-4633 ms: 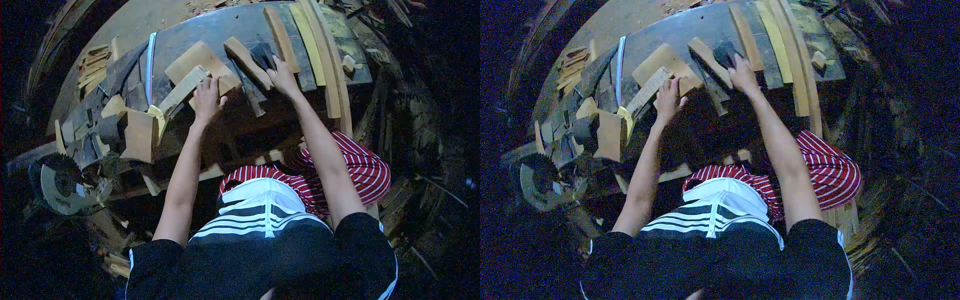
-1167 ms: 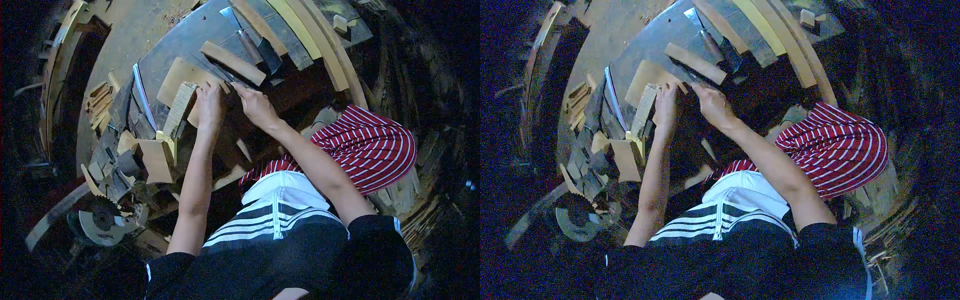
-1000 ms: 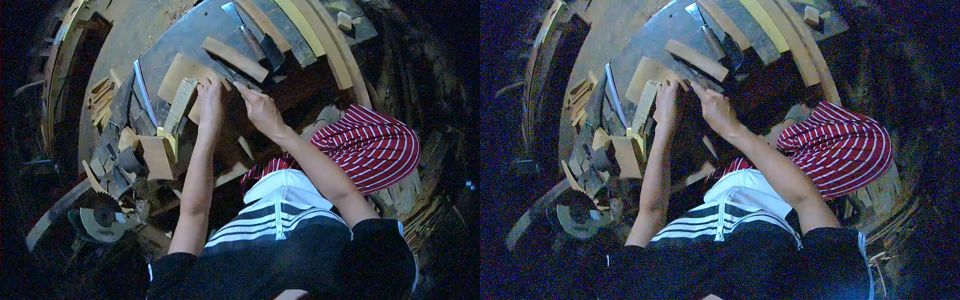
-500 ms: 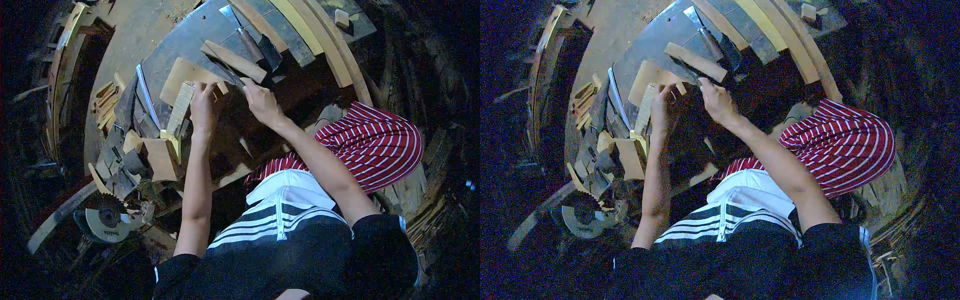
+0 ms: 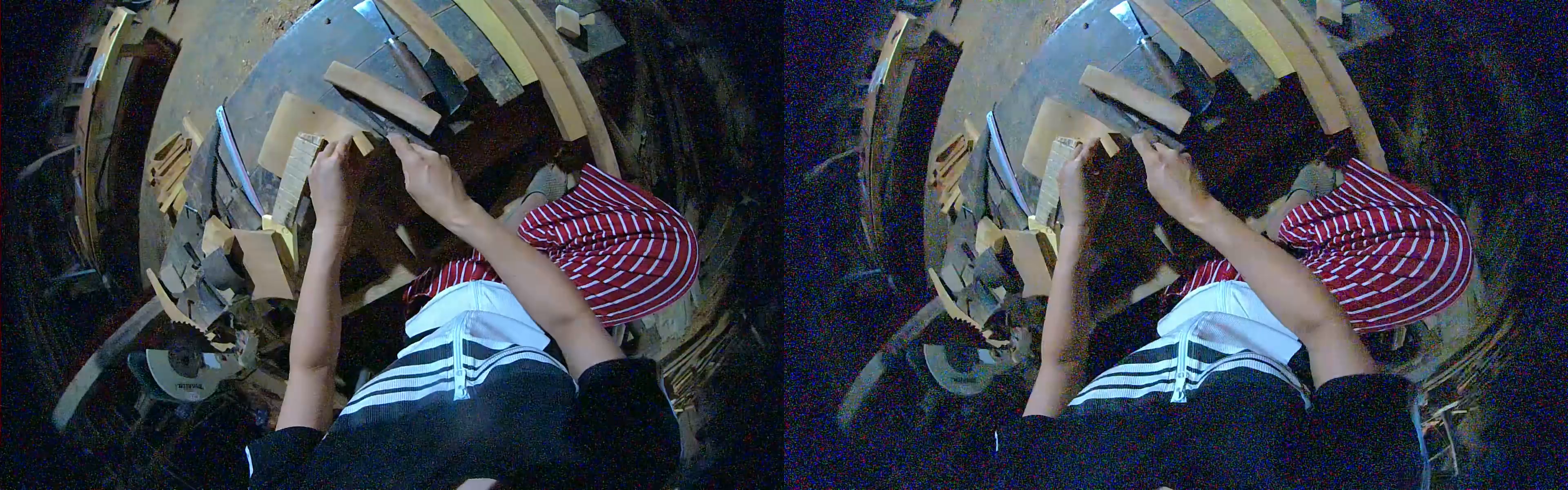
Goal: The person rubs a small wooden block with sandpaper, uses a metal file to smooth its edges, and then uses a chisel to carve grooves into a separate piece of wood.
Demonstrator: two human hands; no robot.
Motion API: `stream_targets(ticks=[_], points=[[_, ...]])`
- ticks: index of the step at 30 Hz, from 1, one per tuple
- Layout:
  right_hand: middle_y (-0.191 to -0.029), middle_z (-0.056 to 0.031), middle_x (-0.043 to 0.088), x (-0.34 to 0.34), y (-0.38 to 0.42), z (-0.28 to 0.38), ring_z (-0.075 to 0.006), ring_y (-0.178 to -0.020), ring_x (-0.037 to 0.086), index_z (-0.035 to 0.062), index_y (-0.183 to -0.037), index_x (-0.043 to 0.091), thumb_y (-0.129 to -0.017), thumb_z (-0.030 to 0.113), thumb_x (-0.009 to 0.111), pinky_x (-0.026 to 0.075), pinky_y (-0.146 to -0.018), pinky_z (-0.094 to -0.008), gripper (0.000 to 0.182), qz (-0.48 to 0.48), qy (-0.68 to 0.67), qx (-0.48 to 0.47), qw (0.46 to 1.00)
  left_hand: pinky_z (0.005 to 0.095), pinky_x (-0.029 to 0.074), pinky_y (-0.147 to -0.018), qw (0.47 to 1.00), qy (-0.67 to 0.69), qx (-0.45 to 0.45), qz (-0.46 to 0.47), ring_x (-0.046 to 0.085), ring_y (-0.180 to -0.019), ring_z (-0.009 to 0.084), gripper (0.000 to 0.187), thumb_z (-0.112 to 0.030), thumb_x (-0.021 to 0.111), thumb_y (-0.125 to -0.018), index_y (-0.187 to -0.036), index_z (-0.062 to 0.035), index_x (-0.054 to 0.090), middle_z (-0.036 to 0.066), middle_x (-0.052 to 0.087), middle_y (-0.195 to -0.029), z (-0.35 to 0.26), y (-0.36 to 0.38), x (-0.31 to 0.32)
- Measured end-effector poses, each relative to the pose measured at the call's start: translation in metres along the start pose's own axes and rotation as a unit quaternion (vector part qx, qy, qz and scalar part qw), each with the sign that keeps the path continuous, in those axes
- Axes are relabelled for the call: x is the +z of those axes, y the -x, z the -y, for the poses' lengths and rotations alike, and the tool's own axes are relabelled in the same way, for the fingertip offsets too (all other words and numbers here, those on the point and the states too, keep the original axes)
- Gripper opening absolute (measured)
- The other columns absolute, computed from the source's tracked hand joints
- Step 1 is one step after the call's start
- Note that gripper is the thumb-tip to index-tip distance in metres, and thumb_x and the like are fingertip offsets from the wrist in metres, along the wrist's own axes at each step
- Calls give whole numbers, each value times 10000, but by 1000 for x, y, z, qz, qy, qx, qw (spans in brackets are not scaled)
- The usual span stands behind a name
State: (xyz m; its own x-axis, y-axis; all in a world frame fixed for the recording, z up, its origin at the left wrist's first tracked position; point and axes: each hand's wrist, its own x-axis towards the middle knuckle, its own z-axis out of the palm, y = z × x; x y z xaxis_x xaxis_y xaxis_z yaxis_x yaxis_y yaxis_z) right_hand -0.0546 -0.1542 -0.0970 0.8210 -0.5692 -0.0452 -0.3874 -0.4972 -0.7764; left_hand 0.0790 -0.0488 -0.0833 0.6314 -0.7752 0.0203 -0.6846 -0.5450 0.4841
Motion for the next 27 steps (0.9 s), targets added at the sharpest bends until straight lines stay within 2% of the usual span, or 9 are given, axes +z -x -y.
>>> stream_targets(ticks=[2,7,9,10,13,15,17,20,27], points=[[-874,-241,625,5,6,-3,-427,-793,612,41,-1158,525,-856,23,408,510,-669,-496,324,24,9,14,1000,389,497,-690,998,-47,-21,36,618,-797,311,327,-120,688,-712,-1021,-42,613,130,624,-839,-6,2,-3],[-862,-240,627,-2,-6,-15,-433,-744,617,41,-1169,508,-854,34,418,522,-632,-498,328,33,40,-13,999,397,496,-705,999,-33,-13,28,613,-805,314,311,-110,670,-723,-1020,-42,609,129,623,-847,-13,2,-7],[-829,-232,630,-8,0,4,-434,-699,622,38,-1180,468,-854,50,425,523,-585,-510,330,90,120,4,989,400,496,-704,998,-43,-26,40,610,-803,316,298,-113,662,-732,-1016,-43,609,127,621,-845,-6,2,-2],[-688,-202,619,1,5,3,-384,-590,638,60,-959,486,-842,50,449,526,-488,-486,123,1,127,-46,991,400,496,-704,998,-45,-18,27,609,-801,317,294,-113,662,-733,-1015,-49,609,128,622,-855,3,2,5],[-758,-225,631,8,-2,-5,-427,-680,629,16,-1101,452,-850,56,427,523,-568,-516,255,111,150,27,982,396,497,-714,998,-52,-22,31,606,-818,315,297,-106,658,-736,-1024,-61,606,129,624,-889,-2,4,1],[-750,-233,628,12,-5,-13,-431,-685,628,6,-1055,454,-856,77,433,517,-569,-524,212,101,137,22,985,393,498,-724,997,-56,-27,43,605,-837,312,304,-99,655,-737,-1035,-66,604,128,626,-912,-5,2,-3],[-730,-235,626,9,-9,-16,-434,-676,625,13,-1011,454,-866,111,439,507,-571,-538,176,94,134,5,986,390,497,-744,998,13,60,26,595,-866,313,307,-83,647,-739,-1042,-68,601,127,623,-950,1,2,-4],[-694,-235,621,-1,-11,-12,-444,-656,619,24,-970,448,-874,129,428,500,-572,-548,144,68,73,37,994,395,492,-756,995,30,82,53,587,-883,316,297,-89,640,-748,-1041,-61,600,127,618,-962,5,0,-6],[-692,-237,621,3,-3,-4,-421,-652,632,32,-970,445,-844,91,435,509,-573,-538,140,60,144,4,988,405,490,-761,993,-2,54,106,592,-893,334,271,-91,637,-749,-1014,-49,595,149,612,-980,-1,-6,-9]])
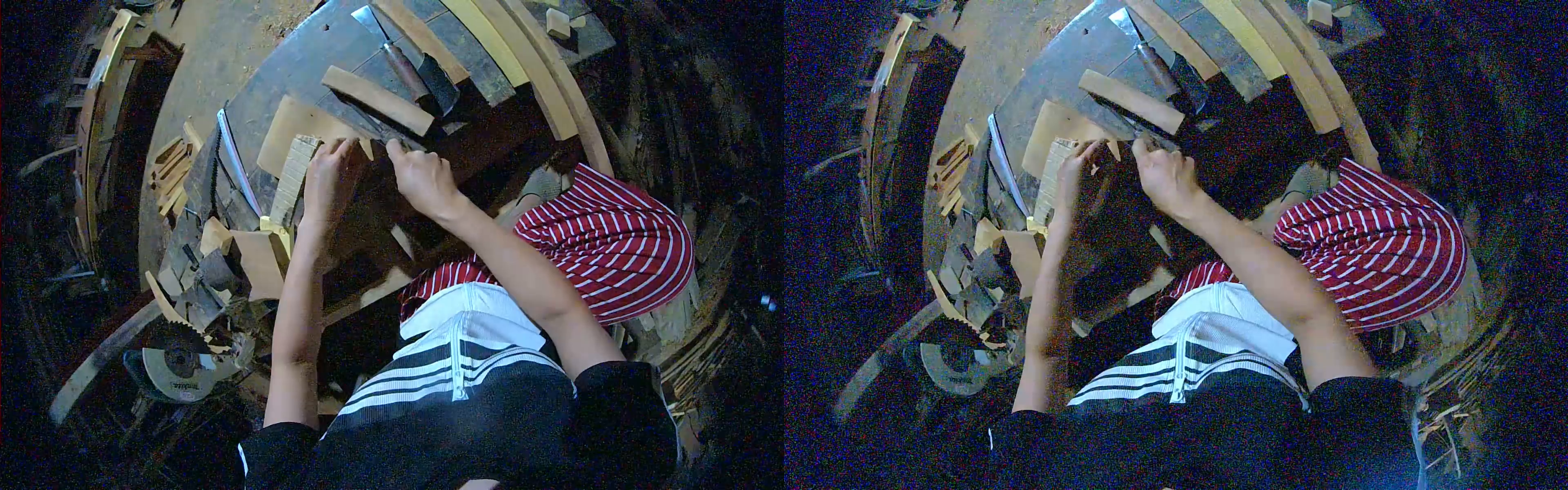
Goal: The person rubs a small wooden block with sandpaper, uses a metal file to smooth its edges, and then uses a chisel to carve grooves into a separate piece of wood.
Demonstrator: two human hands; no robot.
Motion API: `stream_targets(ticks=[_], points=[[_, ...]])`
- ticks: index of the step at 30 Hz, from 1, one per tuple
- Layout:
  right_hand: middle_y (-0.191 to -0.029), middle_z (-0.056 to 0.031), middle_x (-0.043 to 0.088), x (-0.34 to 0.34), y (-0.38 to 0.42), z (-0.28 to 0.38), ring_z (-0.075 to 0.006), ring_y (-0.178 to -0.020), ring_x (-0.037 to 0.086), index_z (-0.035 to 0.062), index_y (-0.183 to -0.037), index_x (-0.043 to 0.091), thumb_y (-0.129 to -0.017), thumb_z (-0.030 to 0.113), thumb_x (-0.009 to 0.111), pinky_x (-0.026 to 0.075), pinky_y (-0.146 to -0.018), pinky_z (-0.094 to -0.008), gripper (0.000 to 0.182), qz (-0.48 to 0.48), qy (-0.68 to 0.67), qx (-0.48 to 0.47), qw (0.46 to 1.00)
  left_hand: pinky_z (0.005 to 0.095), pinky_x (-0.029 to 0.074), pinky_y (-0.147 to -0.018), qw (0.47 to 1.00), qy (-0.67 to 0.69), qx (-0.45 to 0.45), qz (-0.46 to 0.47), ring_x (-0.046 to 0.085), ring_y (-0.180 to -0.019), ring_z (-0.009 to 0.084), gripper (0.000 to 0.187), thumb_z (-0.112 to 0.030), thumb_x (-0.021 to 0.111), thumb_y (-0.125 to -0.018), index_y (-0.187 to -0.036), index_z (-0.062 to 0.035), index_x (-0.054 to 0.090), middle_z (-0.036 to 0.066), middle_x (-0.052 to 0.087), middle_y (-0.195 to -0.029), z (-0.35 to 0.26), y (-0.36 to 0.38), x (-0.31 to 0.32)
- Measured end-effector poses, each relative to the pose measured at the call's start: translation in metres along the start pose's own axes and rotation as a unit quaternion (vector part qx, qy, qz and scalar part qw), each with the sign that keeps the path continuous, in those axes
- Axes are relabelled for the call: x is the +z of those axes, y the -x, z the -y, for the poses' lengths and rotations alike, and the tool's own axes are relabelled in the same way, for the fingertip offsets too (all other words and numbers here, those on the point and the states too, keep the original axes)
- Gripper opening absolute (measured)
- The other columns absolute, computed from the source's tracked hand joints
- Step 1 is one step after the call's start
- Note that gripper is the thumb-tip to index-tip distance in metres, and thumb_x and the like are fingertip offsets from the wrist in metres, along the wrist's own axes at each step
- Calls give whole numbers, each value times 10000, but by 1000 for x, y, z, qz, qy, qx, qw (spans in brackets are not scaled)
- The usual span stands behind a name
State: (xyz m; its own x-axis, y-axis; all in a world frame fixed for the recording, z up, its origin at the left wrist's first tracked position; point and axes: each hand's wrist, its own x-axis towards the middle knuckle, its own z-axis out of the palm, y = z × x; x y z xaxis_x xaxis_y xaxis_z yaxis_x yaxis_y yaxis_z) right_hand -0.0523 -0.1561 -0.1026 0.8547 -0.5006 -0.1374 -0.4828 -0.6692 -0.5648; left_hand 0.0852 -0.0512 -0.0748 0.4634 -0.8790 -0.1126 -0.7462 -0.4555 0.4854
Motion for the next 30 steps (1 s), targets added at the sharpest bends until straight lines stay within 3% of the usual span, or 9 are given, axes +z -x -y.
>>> stream_targets(ticks=[2,6,8,14,18,21,23,28,30], points=[[-698,-243,620,9,-3,-7,-432,-659,629,27,-978,443,-844,88,421,510,-588,-540,149,22,-23,20,999,414,489,-747,998,-6,37,-48,590,-881,346,231,-91,627,-757,-978,-37,589,156,609,-951,-1,1,2],[-717,-250,621,-2,-4,-2,-449,-694,625,27,-992,443,-842,81,411,506,-607,-543,163,46,-35,14,998,418,491,-733,1000,4,2,-26,589,-867,348,206,-98,617,-767,-959,-33,585,156,605,-917,-3,0,1],[-723,-252,622,-1,-3,1,-452,-705,624,26,-994,442,-843,79,406,505,-611,-544,165,52,-46,11,997,416,492,-716,997,-2,39,-60,591,-850,342,189,-104,614,-770,-944,-36,584,147,603,-894,-4,2,1],[-704,-261,616,11,-10,-15,-449,-702,622,6,-980,434,-851,77,399,501,-613,-550,151,25,-39,4,999,404,494,-701,998,-25,25,-47,590,-823,330,205,-126,630,-760,-949,-55,593,126,610,-898,0,2,6],[-753,-283,615,-3,-2,2,-458,-745,620,1,-1003,437,-851,67,411,493,-636,-563,168,66,-75,36,994,399,494,-703,998,-23,33,-48,590,-822,325,224,-135,639,-751,-959,-63,594,118,612,-902,-7,7,-1],[-753,-283,611,2,-5,-6,-461,-742,615,13,-975,432,-866,75,398,489,-632,-564,130,47,-59,18,997,352,504,-740,999,-20,14,-43,632,-863,308,374,-82,644,-734,-1105,-47,606,149,640,-1004,-4,7,3],[-729,-268,610,1,-7,-4,-463,-718,611,23,-960,431,-877,83,382,489,-624,-559,114,32,-45,14,998,395,499,-723,998,-18,29,-54,598,-854,320,223,-130,630,-770,-979,-60,599,121,624,-935,-3,3,1],[-731,-286,605,8,-4,0,-466,-724,609,22,-967,423,-884,99,371,485,-620,-567,125,35,-78,48,995,397,500,-731,998,2,18,-62,598,-860,322,221,-109,626,-765,-979,-63,597,131,627,-950,-10,6,-1],[-721,-297,598,9,-12,-3,-462,-718,611,22,-955,426,-889,107,381,487,-609,-564,117,29,-77,14,997,398,500,-729,996,-10,30,-84,597,-859,324,215,-103,626,-762,-971,-63,595,135,627,-951,-11,6,-1]])
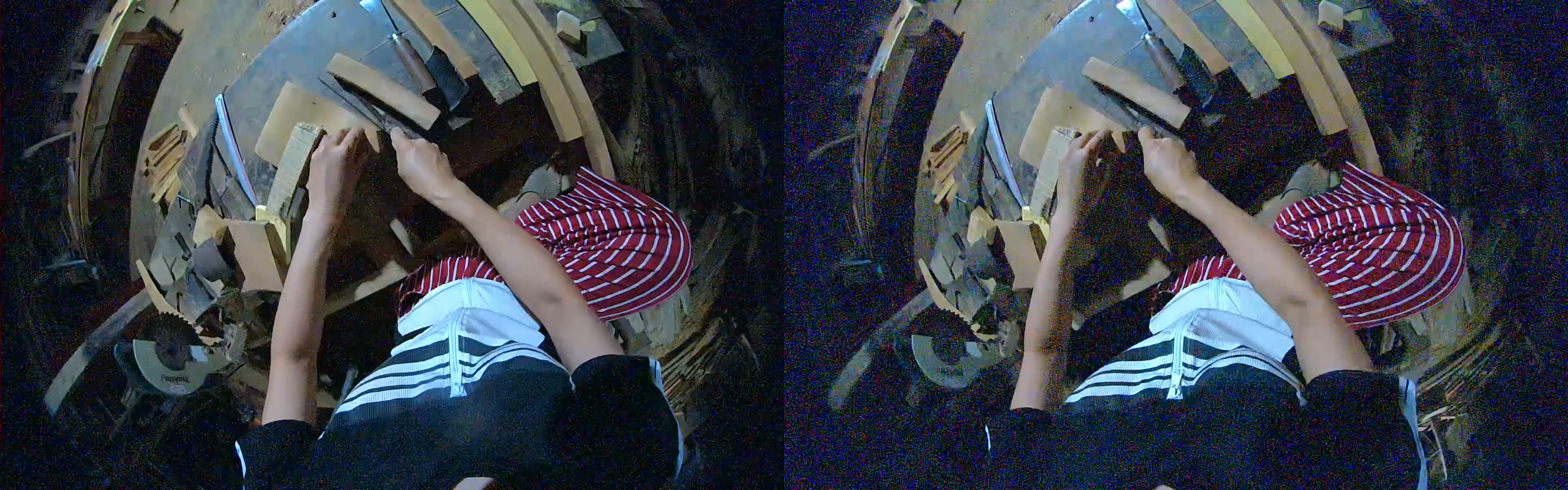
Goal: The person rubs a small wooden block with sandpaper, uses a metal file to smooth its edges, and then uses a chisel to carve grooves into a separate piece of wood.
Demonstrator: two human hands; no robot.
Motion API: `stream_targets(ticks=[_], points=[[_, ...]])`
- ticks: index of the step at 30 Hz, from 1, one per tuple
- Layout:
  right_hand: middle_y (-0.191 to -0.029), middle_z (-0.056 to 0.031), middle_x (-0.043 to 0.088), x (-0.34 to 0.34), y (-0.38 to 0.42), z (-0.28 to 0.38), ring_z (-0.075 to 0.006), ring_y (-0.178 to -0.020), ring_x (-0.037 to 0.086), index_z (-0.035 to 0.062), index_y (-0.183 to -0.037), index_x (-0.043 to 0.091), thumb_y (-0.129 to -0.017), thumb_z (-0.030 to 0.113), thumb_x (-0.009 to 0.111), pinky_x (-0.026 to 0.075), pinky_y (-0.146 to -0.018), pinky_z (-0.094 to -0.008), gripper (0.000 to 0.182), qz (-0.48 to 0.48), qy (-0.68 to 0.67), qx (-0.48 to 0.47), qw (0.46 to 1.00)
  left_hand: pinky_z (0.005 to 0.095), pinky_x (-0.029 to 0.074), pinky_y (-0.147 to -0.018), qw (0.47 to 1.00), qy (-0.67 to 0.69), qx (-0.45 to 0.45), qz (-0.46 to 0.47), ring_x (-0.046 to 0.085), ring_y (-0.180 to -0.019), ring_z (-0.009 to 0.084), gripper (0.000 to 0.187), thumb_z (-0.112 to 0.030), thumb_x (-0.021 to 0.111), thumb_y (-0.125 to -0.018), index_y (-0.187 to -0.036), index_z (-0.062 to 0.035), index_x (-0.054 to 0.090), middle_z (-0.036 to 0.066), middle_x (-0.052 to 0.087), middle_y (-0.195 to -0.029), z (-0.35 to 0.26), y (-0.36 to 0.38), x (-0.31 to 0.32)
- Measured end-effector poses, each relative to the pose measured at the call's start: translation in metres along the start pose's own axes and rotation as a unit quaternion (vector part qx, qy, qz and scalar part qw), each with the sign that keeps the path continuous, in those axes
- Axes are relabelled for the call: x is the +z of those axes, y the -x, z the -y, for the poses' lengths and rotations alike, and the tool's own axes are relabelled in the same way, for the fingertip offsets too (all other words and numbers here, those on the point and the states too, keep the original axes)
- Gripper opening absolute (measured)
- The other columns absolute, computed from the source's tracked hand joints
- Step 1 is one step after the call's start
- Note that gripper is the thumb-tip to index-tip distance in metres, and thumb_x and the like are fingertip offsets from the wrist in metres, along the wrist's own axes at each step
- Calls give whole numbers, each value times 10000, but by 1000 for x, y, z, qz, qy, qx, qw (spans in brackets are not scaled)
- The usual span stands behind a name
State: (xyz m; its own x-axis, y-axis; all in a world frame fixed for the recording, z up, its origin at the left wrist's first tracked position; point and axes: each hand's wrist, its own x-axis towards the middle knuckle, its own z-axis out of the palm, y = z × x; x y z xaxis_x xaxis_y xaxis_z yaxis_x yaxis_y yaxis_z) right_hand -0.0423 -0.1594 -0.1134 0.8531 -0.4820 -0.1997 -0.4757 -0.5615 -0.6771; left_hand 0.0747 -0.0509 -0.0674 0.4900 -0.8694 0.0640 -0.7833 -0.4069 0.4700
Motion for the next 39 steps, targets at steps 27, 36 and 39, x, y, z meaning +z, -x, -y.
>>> stream_targets(ticks=[27,36,39], points=[[-779,-315,595,0,-4,3,-483,-751,593,-12,-1079,426,-849,65,398,463,-661,-571,244,4,-19,12,1000,399,509,-695,998,-43,-45,-13,613,-785,311,295,-129,658,-740,-1026,-78,607,112,629,-871,5,-3,10],[-729,-273,611,1,10,11,-451,-703,616,-2,-1007,449,-833,50,417,486,-617,-549,185,-26,-26,11,999,397,510,-701,997,-45,-57,-1,611,-792,318,303,-112,651,-730,-1028,-82,607,118,628,-901,7,2,11],[-741,-261,620,5,13,6,-446,-714,622,1,-1041,450,-837,48,416,490,-622,-548,211,-11,-27,15,999,395,510,-703,996,-59,-66,8,611,-795,316,313,-127,660,-724,-1030,-86,608,118,626,-896,2,8,11]])
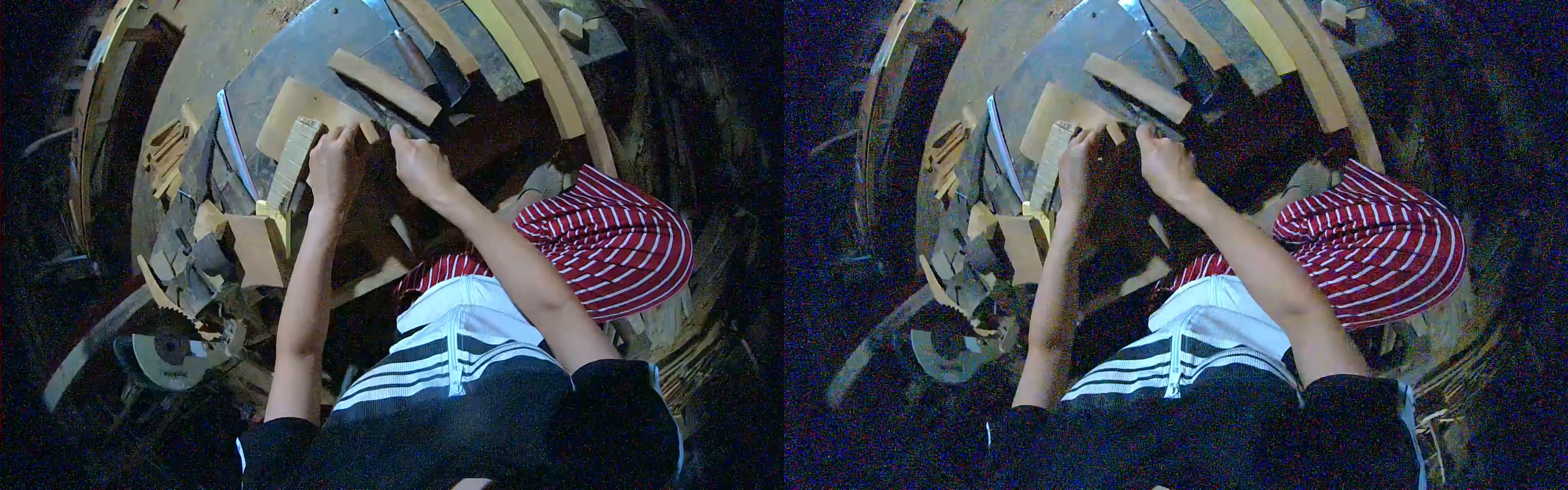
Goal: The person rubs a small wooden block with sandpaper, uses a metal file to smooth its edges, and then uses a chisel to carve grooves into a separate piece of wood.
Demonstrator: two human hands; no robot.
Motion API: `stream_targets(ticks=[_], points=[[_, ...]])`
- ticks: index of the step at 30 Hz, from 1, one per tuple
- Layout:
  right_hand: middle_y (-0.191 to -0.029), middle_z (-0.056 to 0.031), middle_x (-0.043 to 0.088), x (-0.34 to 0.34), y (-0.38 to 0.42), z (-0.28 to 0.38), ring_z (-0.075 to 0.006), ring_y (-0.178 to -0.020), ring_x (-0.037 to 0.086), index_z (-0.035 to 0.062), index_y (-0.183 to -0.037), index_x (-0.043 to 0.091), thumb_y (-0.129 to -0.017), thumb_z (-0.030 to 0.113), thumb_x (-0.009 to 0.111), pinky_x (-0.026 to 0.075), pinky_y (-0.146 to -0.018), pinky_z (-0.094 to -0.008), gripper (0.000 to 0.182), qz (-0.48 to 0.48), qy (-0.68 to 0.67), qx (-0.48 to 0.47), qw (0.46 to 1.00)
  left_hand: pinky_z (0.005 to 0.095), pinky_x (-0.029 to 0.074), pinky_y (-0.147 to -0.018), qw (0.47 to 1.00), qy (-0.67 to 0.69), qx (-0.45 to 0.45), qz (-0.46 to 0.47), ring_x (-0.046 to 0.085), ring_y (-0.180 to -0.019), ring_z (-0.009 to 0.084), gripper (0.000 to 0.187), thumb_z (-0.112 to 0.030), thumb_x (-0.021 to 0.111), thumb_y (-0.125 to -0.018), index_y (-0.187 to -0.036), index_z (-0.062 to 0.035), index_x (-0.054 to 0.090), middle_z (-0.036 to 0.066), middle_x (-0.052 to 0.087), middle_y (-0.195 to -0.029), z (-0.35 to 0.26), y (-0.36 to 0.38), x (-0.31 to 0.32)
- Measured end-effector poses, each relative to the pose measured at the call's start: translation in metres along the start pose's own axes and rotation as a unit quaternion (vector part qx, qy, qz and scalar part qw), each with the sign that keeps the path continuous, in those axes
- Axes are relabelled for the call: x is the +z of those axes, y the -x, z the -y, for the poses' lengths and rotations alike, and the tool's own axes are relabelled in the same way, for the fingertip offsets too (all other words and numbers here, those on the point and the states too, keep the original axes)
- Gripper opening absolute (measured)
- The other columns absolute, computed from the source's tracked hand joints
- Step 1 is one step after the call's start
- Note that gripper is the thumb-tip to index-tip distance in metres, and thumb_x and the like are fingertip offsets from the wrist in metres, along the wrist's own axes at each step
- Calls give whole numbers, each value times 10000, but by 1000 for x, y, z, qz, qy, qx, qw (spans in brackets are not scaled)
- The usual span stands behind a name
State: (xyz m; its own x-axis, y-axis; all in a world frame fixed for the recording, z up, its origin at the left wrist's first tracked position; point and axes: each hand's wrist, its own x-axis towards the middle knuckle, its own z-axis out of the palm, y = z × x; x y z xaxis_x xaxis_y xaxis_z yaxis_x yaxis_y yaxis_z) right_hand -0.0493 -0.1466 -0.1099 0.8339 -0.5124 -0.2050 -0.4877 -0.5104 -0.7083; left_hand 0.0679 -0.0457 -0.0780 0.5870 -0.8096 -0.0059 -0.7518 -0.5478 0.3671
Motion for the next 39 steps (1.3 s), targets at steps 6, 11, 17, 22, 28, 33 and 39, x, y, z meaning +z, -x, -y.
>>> stream_targets(ticks=[6,11,17,22,28,33,39], points=[[-743,-272,615,-10,-7,7,-410,-736,645,30,-1029,475,-850,83,417,508,-619,-543,195,6,16,5,1000,390,509,-706,1000,16,-14,6,616,-810,311,325,-152,692,-711,-1019,-86,612,117,628,-882,3,-4,5],[-736,-281,609,1,-16,-12,-472,-733,607,25,-991,440,-855,79,397,484,-638,-566,153,23,38,-2,999,380,510,-695,999,50,-2,-8,618,-798,307,313,-126,688,-712,-1015,-82,622,117,631,-870,8,-3,2],[-750,-298,594,-12,-8,-26,-482,-765,585,37,-1036,445,-926,184,372,451,-661,-572,197,-16,-41,46,998,323,523,-736,962,224,-24,-152,642,-870,220,396,14,695,-699,-1080,-48,608,127,645,-965,10,25,4],[-775,-294,584,-26,-11,-14,-482,-776,566,49,-1016,469,-944,270,405,431,-631,-557,241,-30,-104,23,994,368,505,-858,931,215,67,-287,598,-1047,284,442,-17,700,-727,-1145,-59,562,136,614,-1101,-10,36,-22],[-695,-102,611,-72,-6,38,-230,-593,611,52,-932,491,-895,468,521,459,-516,-387,419,121,-467,111,869,400,489,-890,926,177,132,-305,590,-1056,311,360,-46,706,-725,-1070,-62,604,124,616,-1098,-18,36,-32],[-664,7,519,-51,-10,51,-74,-499,481,74,-987,538,-884,432,569,404,-442,-228,373,21,-425,-97,900,400,485,-898,931,157,134,-301,587,-1061,308,360,-40,703,-723,-1072,-63,618,110,619,-1099,-21,38,-41],[-583,60,444,-74,2,53,-9,-387,361,98,-980,504,-921,344,537,267,-334,-185,255,162,-559,136,802,387,488,-888,936,109,156,-297,582,-1056,299,354,-18,681,-724,-1070,-71,629,102,620,-1086,-21,39,-48]])
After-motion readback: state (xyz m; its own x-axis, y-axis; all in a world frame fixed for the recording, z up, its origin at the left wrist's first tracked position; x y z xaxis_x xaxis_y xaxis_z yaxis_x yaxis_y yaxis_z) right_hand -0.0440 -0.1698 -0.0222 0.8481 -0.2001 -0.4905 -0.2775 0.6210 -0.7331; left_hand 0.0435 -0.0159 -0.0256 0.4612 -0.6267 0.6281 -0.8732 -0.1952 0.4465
